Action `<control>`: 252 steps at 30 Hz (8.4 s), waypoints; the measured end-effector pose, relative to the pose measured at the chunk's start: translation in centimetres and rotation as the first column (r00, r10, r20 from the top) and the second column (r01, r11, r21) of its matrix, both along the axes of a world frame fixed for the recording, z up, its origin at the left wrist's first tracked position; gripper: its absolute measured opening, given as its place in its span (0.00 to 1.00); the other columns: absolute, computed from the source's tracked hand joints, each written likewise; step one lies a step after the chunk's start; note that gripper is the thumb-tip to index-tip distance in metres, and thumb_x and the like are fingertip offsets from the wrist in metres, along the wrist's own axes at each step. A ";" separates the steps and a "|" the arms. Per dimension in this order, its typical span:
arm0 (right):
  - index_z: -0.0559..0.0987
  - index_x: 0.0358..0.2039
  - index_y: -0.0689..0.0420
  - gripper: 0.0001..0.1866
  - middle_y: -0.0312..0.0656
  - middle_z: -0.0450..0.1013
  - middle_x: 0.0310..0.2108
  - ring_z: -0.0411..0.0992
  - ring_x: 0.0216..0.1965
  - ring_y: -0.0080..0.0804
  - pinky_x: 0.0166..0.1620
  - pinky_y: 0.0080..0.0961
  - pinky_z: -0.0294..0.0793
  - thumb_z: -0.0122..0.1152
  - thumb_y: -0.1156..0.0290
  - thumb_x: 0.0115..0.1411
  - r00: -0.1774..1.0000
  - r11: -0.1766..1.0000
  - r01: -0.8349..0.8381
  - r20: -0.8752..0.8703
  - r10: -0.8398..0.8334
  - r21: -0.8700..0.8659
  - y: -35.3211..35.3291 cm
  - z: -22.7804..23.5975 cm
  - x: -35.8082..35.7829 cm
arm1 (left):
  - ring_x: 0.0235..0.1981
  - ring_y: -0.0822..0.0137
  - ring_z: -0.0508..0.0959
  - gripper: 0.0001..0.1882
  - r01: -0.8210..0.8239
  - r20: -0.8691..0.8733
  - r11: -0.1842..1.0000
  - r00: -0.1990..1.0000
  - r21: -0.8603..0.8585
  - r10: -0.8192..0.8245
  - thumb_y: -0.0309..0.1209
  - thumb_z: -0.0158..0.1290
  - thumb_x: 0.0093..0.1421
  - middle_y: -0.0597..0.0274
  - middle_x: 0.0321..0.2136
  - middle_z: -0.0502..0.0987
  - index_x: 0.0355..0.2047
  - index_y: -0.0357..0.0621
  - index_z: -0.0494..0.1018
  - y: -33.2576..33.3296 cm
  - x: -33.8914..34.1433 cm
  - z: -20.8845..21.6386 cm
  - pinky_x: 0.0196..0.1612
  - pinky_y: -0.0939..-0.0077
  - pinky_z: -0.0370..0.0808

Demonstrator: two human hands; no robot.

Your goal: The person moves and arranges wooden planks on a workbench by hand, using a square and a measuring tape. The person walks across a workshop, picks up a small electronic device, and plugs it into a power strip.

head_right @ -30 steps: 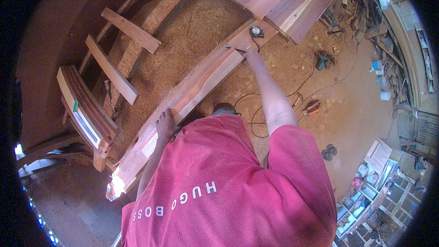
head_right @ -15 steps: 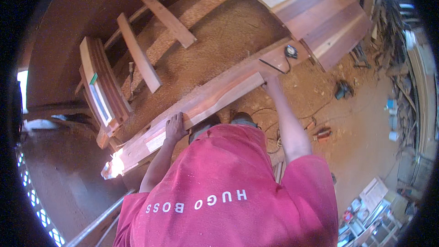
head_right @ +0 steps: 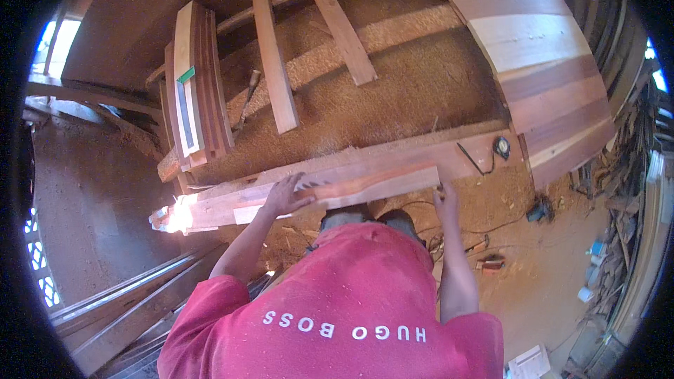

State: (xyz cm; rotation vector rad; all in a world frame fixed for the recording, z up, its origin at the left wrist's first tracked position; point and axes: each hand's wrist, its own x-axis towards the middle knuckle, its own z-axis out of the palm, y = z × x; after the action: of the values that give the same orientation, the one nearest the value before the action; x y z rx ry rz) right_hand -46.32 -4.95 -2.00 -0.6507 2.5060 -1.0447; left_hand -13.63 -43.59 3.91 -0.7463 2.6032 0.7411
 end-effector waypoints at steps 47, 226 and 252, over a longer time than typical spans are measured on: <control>0.77 0.52 0.60 0.22 0.38 0.78 0.41 0.75 0.42 0.25 0.41 0.24 0.75 0.57 0.54 0.68 0.864 0.806 0.418 0.456 -0.211 -0.419 -6.3 10.6 0.3 | 0.66 0.58 0.63 0.62 -0.141 -0.377 0.687 0.749 0.713 0.545 0.48 0.69 0.41 0.45 0.62 0.66 0.70 0.32 0.50 7.1 2.7 11.6 0.67 0.65 0.58; 0.78 0.48 0.66 0.28 0.56 0.75 0.49 0.73 0.50 0.57 0.53 0.48 0.71 0.61 0.52 0.61 0.956 0.972 -0.153 -0.275 0.100 -0.178 -58.7 -2.5 -21.7 | 0.42 0.56 0.78 0.44 -0.983 -0.067 0.021 0.009 0.181 0.998 0.34 0.74 0.31 0.49 0.41 0.77 0.50 0.39 0.67 17.0 10.8 13.6 0.47 0.63 0.75; 0.61 0.66 0.50 0.36 0.52 0.73 0.53 0.75 0.51 0.55 0.51 0.50 0.75 0.61 0.58 0.60 0.906 0.908 -0.278 -0.230 0.356 0.312 -54.2 7.5 -17.1 | 0.44 0.60 0.78 0.40 -1.000 0.045 -0.029 -0.029 0.004 0.999 0.36 0.73 0.40 0.50 0.44 0.78 0.53 0.39 0.69 19.0 6.6 16.4 0.48 0.66 0.75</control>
State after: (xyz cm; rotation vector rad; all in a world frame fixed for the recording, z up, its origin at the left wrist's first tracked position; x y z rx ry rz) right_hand -63.47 -59.20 5.48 -1.1465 2.5852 -0.5027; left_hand -7.02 -24.56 20.29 -2.7292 1.4376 1.0177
